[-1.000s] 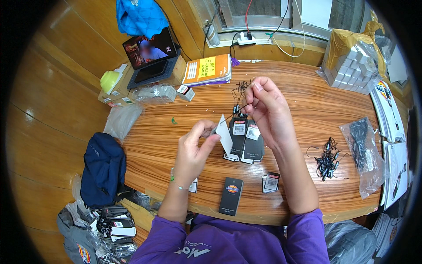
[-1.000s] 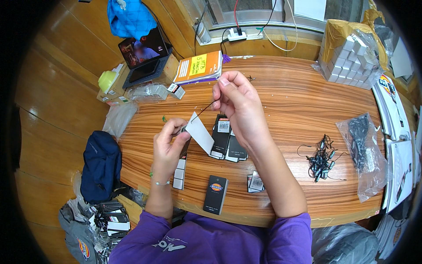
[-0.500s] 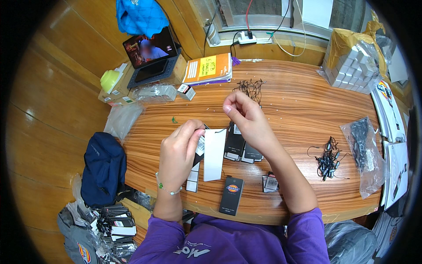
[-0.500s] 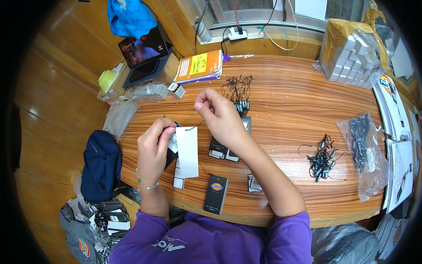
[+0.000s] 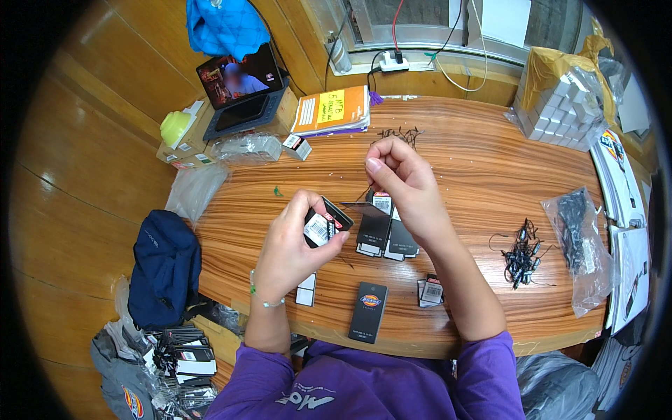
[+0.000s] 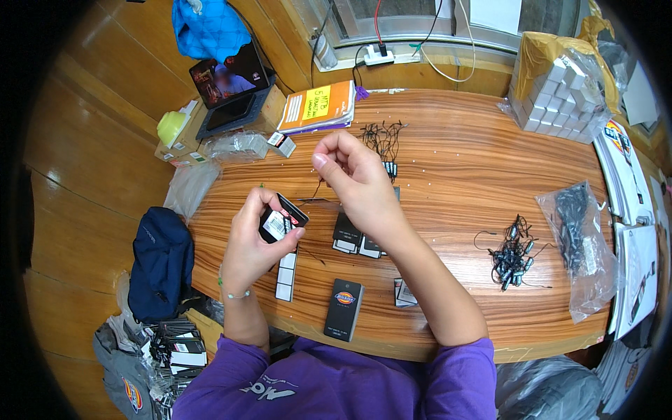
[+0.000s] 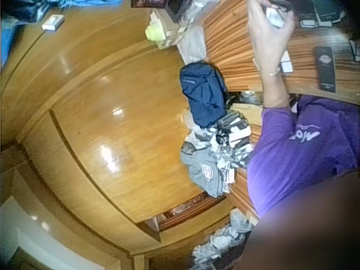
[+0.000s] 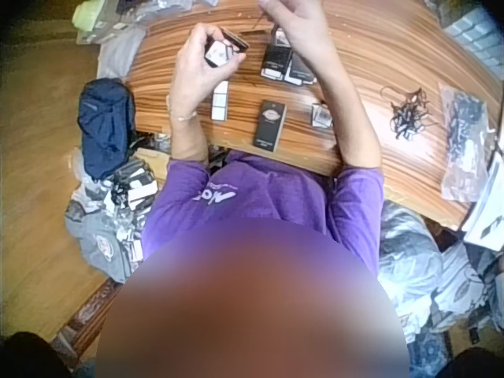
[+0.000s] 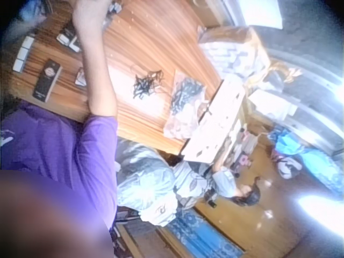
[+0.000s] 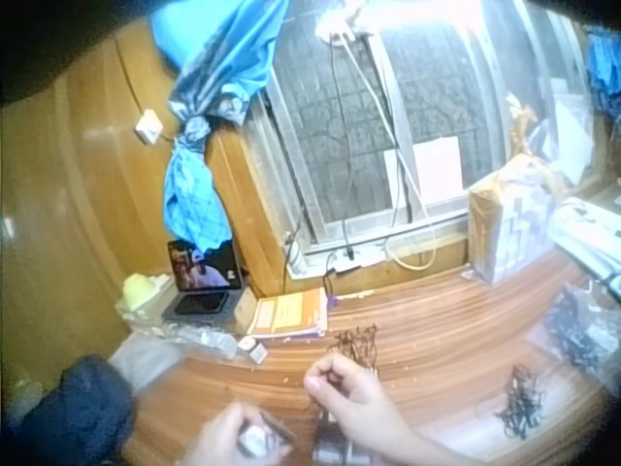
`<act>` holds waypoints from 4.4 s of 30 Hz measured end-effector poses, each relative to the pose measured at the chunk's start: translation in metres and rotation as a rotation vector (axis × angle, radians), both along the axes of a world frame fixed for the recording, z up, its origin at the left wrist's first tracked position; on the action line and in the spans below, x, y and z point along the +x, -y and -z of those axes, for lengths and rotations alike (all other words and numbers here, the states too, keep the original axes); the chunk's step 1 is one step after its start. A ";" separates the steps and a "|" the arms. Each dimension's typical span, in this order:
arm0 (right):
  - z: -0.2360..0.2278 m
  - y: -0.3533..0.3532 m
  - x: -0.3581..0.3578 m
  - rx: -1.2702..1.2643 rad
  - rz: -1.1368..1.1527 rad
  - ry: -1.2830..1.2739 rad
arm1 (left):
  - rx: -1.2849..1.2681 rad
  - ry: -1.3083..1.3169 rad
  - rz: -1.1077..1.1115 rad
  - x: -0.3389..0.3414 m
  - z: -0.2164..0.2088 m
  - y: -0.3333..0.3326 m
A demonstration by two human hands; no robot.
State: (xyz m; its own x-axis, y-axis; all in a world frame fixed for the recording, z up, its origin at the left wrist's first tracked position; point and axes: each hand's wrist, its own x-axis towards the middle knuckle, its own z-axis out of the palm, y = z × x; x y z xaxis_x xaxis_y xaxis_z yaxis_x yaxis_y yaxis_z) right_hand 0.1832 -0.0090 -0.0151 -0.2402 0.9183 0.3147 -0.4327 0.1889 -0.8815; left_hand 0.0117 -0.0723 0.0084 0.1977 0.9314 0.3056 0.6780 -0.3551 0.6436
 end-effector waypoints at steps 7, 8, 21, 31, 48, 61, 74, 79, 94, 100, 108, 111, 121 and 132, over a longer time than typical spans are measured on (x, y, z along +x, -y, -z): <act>-0.013 0.006 0.009 0.008 -0.142 0.018 | -0.064 0.110 -0.012 -0.007 0.002 0.000; -0.015 0.007 0.010 0.015 -0.167 0.031 | -0.010 0.077 -0.016 -0.007 0.002 -0.001; -0.010 0.019 -0.001 0.272 -0.161 0.260 | 0.202 0.195 -0.019 -0.004 -0.009 0.000; -0.008 0.019 -0.001 0.240 -0.178 0.257 | 0.297 0.196 0.017 -0.003 -0.009 -0.002; -0.007 0.015 -0.002 0.060 -0.312 0.133 | 0.301 0.186 0.024 0.003 -0.011 -0.001; -0.005 0.015 -0.005 -0.107 -0.524 -0.113 | 0.223 0.469 0.099 0.001 -0.004 -0.002; 0.014 0.004 -0.013 -0.117 -0.516 0.008 | 0.365 0.116 0.090 0.000 -0.013 -0.036; 0.019 -0.017 0.002 -0.285 -0.304 -0.311 | 0.258 0.479 0.013 0.012 0.032 -0.040; 0.030 -0.035 0.014 -0.253 -0.175 -0.519 | -0.438 0.933 0.275 0.051 0.062 -0.063; 0.027 -0.041 0.024 -0.218 -0.095 -0.401 | -0.544 1.012 0.330 0.057 0.063 -0.063; 0.032 -0.049 0.032 -0.259 0.005 -0.332 | -0.540 0.840 0.376 0.056 0.087 -0.065; 0.038 -0.054 0.035 -0.256 0.011 -0.351 | -0.595 0.795 0.394 0.059 0.087 -0.055; 0.036 -0.050 0.033 -0.245 -0.015 -0.545 | -0.698 1.013 0.472 0.077 0.090 -0.043; 0.046 -0.062 0.042 -0.244 0.068 -0.332 | -0.398 0.542 0.236 0.068 0.113 -0.058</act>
